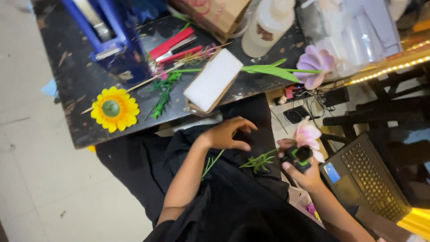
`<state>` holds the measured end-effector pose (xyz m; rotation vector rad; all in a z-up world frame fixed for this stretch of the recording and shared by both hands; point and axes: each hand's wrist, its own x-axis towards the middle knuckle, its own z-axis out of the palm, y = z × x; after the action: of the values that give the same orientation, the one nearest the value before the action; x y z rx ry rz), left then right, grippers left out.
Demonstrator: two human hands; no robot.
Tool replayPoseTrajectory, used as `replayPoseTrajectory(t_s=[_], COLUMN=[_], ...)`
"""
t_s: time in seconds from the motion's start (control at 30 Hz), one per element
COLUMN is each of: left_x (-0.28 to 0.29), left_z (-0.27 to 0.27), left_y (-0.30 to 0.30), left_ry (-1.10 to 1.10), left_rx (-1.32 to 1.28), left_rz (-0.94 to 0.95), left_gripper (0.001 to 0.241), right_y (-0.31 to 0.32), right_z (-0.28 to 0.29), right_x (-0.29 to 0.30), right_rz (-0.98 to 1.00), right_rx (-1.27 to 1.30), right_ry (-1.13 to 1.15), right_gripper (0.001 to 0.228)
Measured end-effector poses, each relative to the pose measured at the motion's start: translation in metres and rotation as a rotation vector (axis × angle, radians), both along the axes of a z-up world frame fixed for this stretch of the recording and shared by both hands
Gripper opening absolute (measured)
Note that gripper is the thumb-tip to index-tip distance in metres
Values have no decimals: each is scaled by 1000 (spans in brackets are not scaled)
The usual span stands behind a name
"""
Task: The person arranges artificial flowers into a floral foam block. They use a hot glue gun to attach a large pink and white flower to the foam, then insert a yellow sunflower into the arrangement. The person also handles greenery and adjusts the flowers within the foam.
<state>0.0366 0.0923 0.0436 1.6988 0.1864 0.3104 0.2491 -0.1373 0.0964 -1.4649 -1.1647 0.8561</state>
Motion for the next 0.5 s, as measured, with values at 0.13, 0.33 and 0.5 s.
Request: replayPoseTrajectory(t_s=[0.13, 0.33, 0.5], left_x=[-20, -104, -261], left_z=[-113, -29, 13], left_y=[-12, -25, -16], left_ry=[480, 711, 600], left_rx=[128, -259, -40], left_rz=[-15, -162, 269], left_gripper=[101, 21, 18], right_y=[-4, 24, 45], right_z=[-13, 39, 68], right_x=[11, -17, 3], right_rz=[-2, -68, 239], right_rx=[83, 41, -51], right_ry=[179, 143, -217], right_gripper=[57, 50, 49])
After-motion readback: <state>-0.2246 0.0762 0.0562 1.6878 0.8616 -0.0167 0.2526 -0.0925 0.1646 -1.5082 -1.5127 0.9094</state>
